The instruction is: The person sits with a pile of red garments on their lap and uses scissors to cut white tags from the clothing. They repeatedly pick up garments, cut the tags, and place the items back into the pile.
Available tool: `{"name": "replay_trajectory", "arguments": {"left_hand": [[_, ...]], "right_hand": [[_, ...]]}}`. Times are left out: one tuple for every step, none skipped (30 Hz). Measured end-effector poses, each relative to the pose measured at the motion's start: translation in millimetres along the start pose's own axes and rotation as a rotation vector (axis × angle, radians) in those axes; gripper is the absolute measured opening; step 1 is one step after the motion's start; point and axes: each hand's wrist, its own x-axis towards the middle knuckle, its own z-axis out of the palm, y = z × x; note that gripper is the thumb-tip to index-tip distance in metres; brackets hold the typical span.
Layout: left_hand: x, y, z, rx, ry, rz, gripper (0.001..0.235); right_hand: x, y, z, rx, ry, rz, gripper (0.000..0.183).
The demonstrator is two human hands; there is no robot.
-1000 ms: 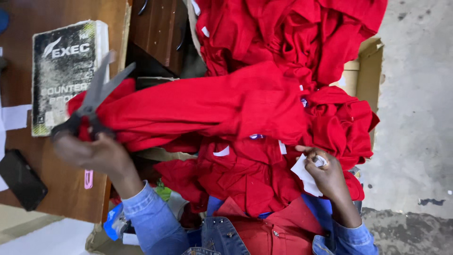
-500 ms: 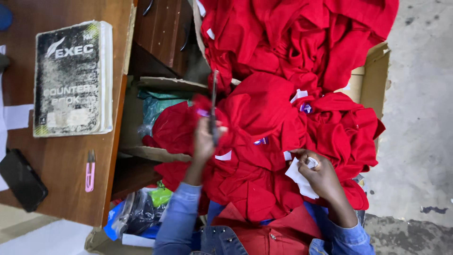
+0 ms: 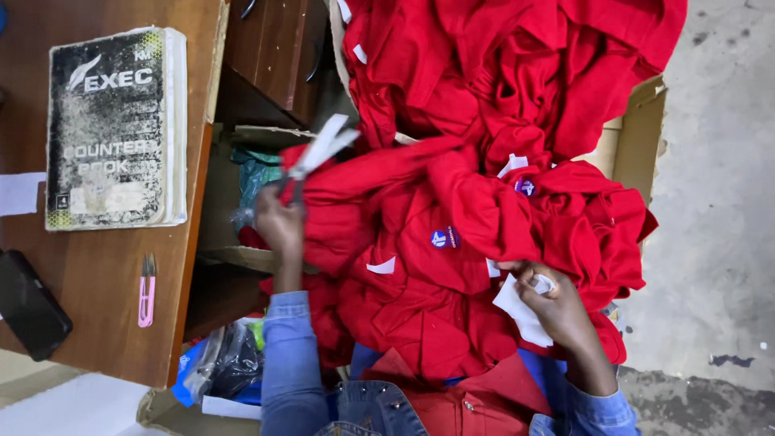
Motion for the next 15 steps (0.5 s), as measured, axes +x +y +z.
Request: {"name": "replay_trajectory", "arguments": {"left_hand": [[-1, -31, 5, 0.127, 0.004, -0.135, 0.057], [-2, -61, 11, 0.254, 0.008, -0.271, 0.058], [0, -53, -3, 0.259, 0.009, -0.265, 0.058], [3, -45, -17, 0.309, -0.017, -0.329, 0.059], [4, -36, -30, 0.360, -0.043, -0.396, 0.060], [-1, -31, -30, 0.366, -0.041, -0.394, 0.060], [-8, -25, -30, 0.348, -0.052, -0.389, 0.052], [-16, -19, -30, 0.331, -0.062, -0.385, 0.046], [-21, -16, -25, 0.332, -0.064, -0.383, 0.046], [-27, -11, -21, 0.141, -0.198, -0.475, 0.042], [-33, -2, -11, -0.063, -0.337, -0.559, 0.040], [-38, 1, -12, -0.070, -0.344, -0.552, 0.040], [-45, 11, -3, -0.281, -0.459, -0.595, 0.040], [-52, 23, 7, -0.491, -0.575, -0.635, 0.041], [-56, 41, 5, -0.522, -0.619, -0.613, 0.041]], "right_hand": [[-9, -41, 4, 0.033, -0.006, -0.006, 0.002], [-19, -81, 7, 0.066, -0.013, -0.012, 0.001], [-18, -74, 2, 0.073, -0.014, -0.011, 0.001], [-18, -66, -3, 0.116, -0.021, -0.033, 0.005], [-16, -58, -9, 0.157, -0.031, -0.054, 0.011], [-8, -29, -29, 0.163, -0.034, -0.054, 0.011], [0, 0, -49, 0.327, -0.016, -0.113, 0.011], [8, 30, -69, 0.491, 0.003, -0.171, 0.015], [18, 52, -92, 0.493, 0.004, -0.169, 0.015], [28, 74, -116, 0.600, 0.151, -0.170, 0.010], [34, 96, -143, 0.703, 0.310, -0.174, 0.006], [53, 114, -152, 0.701, 0.322, -0.176, 0.006], [65, 133, -170, 1.056, 0.465, -0.171, 0.006], [75, 152, -190, 1.415, 0.607, -0.180, 0.006], [52, 295, -234, 1.399, 0.663, -0.202, 0.006]]}}
